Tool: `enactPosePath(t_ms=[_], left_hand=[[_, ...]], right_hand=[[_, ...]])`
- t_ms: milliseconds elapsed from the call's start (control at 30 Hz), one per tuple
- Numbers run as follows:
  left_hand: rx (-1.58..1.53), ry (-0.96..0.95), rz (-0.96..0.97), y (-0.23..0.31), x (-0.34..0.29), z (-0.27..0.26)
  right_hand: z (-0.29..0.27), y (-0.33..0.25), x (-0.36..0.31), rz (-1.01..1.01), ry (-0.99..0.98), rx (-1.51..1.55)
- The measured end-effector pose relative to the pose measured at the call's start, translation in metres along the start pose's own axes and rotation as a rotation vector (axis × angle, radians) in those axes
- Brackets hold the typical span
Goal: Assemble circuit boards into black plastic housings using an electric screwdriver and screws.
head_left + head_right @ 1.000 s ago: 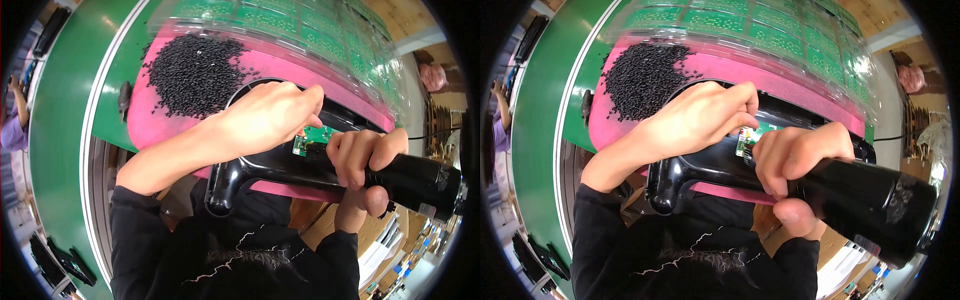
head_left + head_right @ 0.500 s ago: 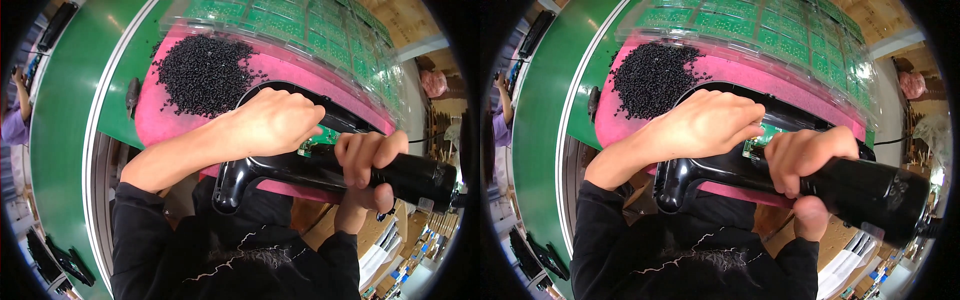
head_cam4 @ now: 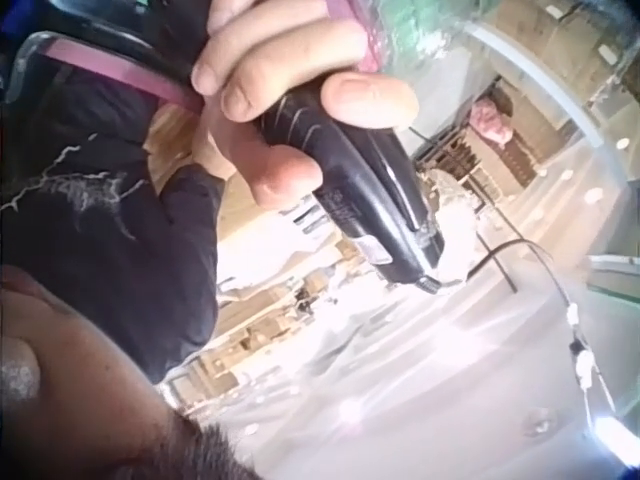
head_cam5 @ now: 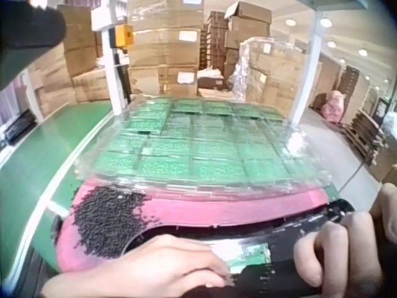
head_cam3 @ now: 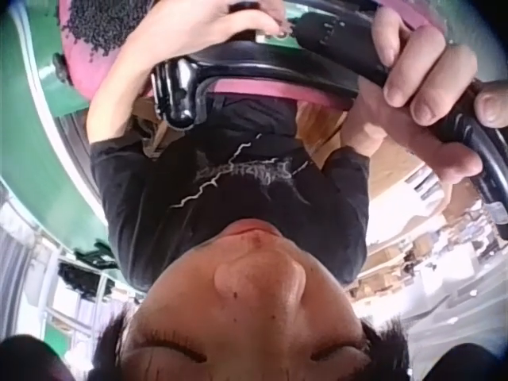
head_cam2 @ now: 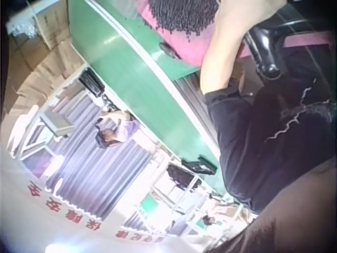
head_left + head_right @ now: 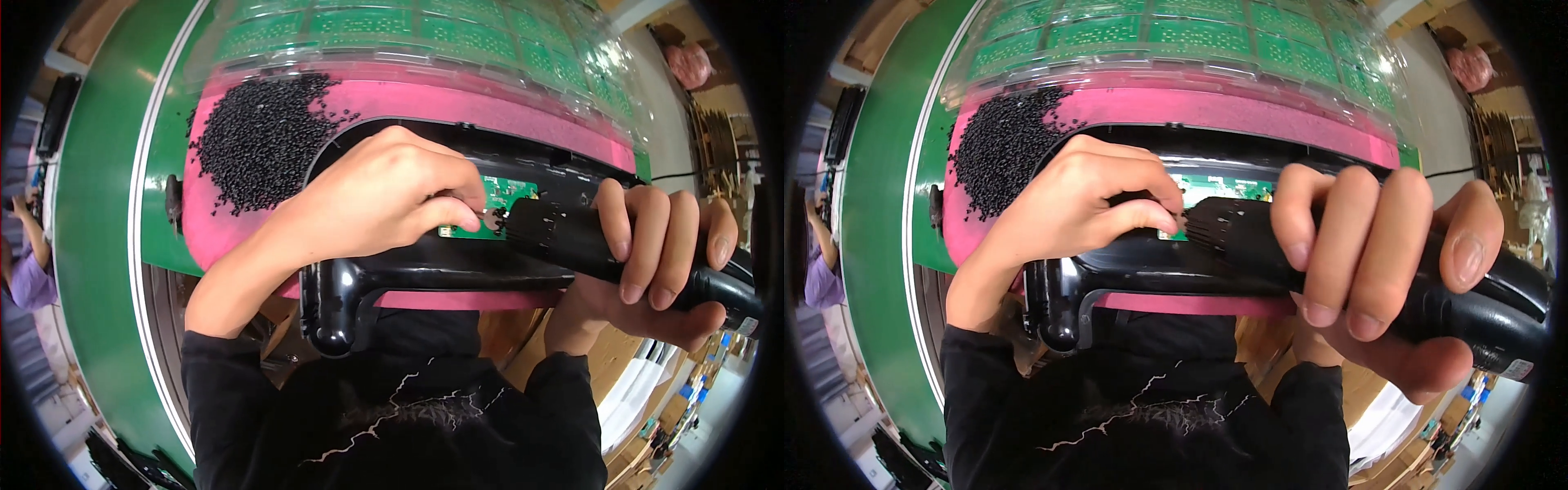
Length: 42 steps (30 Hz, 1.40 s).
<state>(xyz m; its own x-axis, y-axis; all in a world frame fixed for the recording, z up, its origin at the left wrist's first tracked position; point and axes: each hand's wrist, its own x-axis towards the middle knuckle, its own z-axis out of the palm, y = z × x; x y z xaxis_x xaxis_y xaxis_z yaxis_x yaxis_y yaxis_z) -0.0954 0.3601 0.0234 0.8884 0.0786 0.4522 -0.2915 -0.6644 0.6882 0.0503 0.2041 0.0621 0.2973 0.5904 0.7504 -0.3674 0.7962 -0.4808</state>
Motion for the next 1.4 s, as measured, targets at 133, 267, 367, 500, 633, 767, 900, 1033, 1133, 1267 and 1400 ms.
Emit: enactPosePath(t_ms=[133,267,367,500,633,767,900,1033,1133,1267,1400], left_hand=[[-0.023,0.031,-0.002,0.002,-0.001,-0.003],[-0.091,0.051,-0.049,0.006,0.004,-0.007],[-0.063,0.021,-0.034,0.004,0.004,-0.007],[-0.138,-0.044,-0.07,0.003,0.002,-0.008],[-0.138,-0.054,-0.06,0.004,0.002,-0.007],[-0.108,-0.079,-0.077,0.003,0.003,-0.007],[-0.071,0.214,-0.05,-0.001,0.004,-0.007],[-0.15,0.408,0.017,-0.007,0.001,-0.015],[-0.212,0.436,0.134,-0.008,0.0,-0.017],[-0.094,0.44,0.107,-0.002,0.0,-0.014],[0.144,0.354,0.02,0.002,0.001,-0.012]], right_hand=[[-0.004,0.01,0.005,-0.024,-0.08,0.089],[-0.014,-0.012,0.01,0.012,-0.18,-0.048],[-0.017,-0.011,0.007,0.012,-0.188,-0.052],[-0.015,-0.009,0.007,0.012,-0.184,-0.067],[-0.028,-0.017,0.02,0.109,-0.332,-0.075],[-0.015,-0.009,0.01,0.032,-0.126,-0.071],[-0.027,-0.017,0.019,0.051,-0.166,-0.101],[-0.03,-0.031,0.024,0.233,-0.069,-0.448],[-0.031,-0.032,0.026,0.29,-0.053,-0.553],[-0.039,-0.031,0.021,0.316,-0.044,-0.468],[-0.041,-0.028,0.021,0.376,-0.075,-0.414]])
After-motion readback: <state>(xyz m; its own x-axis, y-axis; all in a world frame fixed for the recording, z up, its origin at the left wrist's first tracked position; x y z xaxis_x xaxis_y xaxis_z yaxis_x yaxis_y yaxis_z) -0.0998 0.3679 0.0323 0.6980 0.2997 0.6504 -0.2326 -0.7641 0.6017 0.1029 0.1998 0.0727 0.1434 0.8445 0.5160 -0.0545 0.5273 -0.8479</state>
